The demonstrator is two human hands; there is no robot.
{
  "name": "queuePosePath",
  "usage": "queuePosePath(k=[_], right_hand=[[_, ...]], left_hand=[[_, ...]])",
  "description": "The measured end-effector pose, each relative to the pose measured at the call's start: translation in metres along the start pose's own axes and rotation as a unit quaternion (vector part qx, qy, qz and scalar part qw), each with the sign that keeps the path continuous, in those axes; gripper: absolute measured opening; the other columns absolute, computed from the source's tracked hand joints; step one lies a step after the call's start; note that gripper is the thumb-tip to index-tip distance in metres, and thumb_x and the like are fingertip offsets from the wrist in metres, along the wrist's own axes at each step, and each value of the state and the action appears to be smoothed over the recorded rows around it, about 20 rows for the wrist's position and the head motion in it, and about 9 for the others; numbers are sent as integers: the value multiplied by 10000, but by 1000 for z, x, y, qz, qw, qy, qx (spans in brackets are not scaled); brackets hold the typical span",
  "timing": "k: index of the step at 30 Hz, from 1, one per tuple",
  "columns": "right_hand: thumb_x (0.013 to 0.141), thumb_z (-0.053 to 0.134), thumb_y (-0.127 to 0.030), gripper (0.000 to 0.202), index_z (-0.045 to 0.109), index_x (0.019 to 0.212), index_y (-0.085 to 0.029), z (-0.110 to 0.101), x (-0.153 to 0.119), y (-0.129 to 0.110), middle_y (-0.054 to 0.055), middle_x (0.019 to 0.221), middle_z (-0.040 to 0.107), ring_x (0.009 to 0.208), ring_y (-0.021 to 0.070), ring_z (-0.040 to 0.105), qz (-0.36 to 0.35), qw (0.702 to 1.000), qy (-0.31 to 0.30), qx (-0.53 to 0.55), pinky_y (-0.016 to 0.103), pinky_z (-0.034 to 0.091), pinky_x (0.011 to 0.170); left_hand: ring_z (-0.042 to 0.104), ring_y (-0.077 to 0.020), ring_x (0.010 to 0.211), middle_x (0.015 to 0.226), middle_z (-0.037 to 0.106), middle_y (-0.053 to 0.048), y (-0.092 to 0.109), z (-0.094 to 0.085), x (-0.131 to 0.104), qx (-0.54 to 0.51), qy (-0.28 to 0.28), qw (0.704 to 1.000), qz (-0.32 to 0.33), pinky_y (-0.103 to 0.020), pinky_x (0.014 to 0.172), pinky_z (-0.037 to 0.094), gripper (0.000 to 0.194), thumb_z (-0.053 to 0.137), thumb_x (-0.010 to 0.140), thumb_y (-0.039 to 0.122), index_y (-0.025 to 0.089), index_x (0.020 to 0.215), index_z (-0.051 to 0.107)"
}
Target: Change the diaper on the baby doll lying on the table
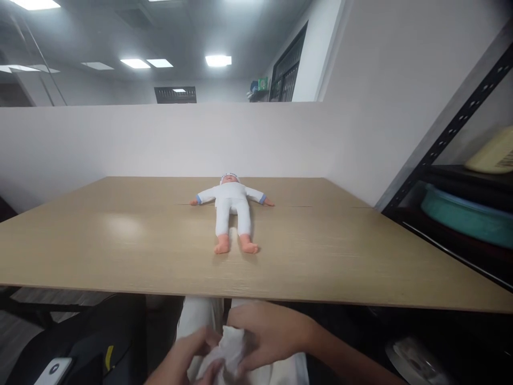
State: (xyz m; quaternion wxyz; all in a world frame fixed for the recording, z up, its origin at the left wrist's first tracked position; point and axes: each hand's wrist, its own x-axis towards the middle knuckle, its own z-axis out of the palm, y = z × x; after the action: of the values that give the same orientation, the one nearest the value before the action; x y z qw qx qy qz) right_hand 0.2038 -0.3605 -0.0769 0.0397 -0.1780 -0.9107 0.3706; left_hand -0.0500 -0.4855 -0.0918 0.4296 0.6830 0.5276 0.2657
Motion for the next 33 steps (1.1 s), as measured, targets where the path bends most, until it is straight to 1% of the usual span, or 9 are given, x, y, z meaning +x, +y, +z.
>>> queuePosePath(k=[3, 6, 9, 11, 14, 19, 23, 29, 33], right_hand=[[770, 918, -530, 433, 682, 946, -213, -40, -11, -35, -36, 853, 663, 741, 156, 594, 33, 994, 98, 32, 241, 371, 621], [864, 858, -527, 395, 630, 910, -208, -74, -14, -61, -47, 818, 600, 738, 137, 538, 24, 971, 226, 73, 241, 395, 669], [914, 822, -516, 389, 571, 907, -219, -101, -9, -70, -46, 825, 569, 748, 140, 517, 33, 929, 346, 125, 249, 423, 687], [922, 819, -527, 389, 567, 937, -231, -117, -5, -67, -45, 826, 566, 742, 145, 519, 43, 912, 373, 165, 252, 439, 672], [916, 831, -539, 383, 608, 1026, -247, -141, -3, -53, -42, 845, 574, 754, 155, 544, 43, 910, 369, 186, 260, 462, 674], [892, 865, -513, 388, 675, 1097, -245, -178, -3, -20, 3, 976, 680, 871, 197, 646, 58, 930, 306, 195, 284, 517, 737], [855, 884, -543, 443, 685, 1103, -234, -201, 6, 4, 13, 982, 704, 862, 205, 661, 71, 935, 260, 232, 293, 528, 735], [857, 851, -580, 409, 685, 906, -208, -245, 31, 22, -3, 880, 652, 849, 196, 616, 70, 972, 197, 105, 281, 487, 729], [868, 831, -570, 428, 749, 1108, -225, -271, 39, 39, 36, 1102, 750, 1028, 257, 688, 89, 976, 172, 102, 342, 559, 862]], left_hand=[[663, -235, 1117, 1146, 726, -47, 36, -34, 10, 24, 11, 998, 51, -309, 1034, 521, 218, 611, 1057, 455, 278, 1168, 674], [657, -224, 1111, 1137, 712, -38, 67, -62, 36, 30, 34, 994, 100, -303, 1007, 518, 147, 619, 1047, 354, 264, 1157, 655], [660, -216, 1064, 1142, 715, -13, 93, -82, 67, 57, 84, 987, 125, -290, 945, 511, 239, 681, 1012, 359, 278, 1231, 629], [661, -211, 985, 1108, 725, -2, 106, -93, 88, 68, 110, 984, 124, -287, 872, 506, 280, 690, 1014, 421, 278, 1246, 621], [651, -209, 908, 1035, 734, -1, 120, -110, 119, 67, 120, 981, 134, -288, 805, 488, 269, 643, 1043, 504, 256, 1147, 662], [652, -234, 1016, 1104, 727, -16, 132, -142, 163, 26, 53, 989, 134, -296, 846, 506, 349, 622, 1040, 583, 254, 1117, 709], [603, -210, 874, 995, 685, -14, 137, -160, 193, 72, 25, 991, 111, -284, 724, 470, 407, 620, 1012, 642, 240, 1022, 688], [536, -184, 845, 936, 591, 1, 142, -186, 249, 121, -41, 984, 126, -282, 703, 418, 405, 574, 1034, 637, 239, 972, 611], [488, -181, 781, 864, 521, 9, 142, -200, 283, 136, -58, 982, 120, -294, 660, 379, 395, 520, 1053, 637, 252, 1023, 600]])
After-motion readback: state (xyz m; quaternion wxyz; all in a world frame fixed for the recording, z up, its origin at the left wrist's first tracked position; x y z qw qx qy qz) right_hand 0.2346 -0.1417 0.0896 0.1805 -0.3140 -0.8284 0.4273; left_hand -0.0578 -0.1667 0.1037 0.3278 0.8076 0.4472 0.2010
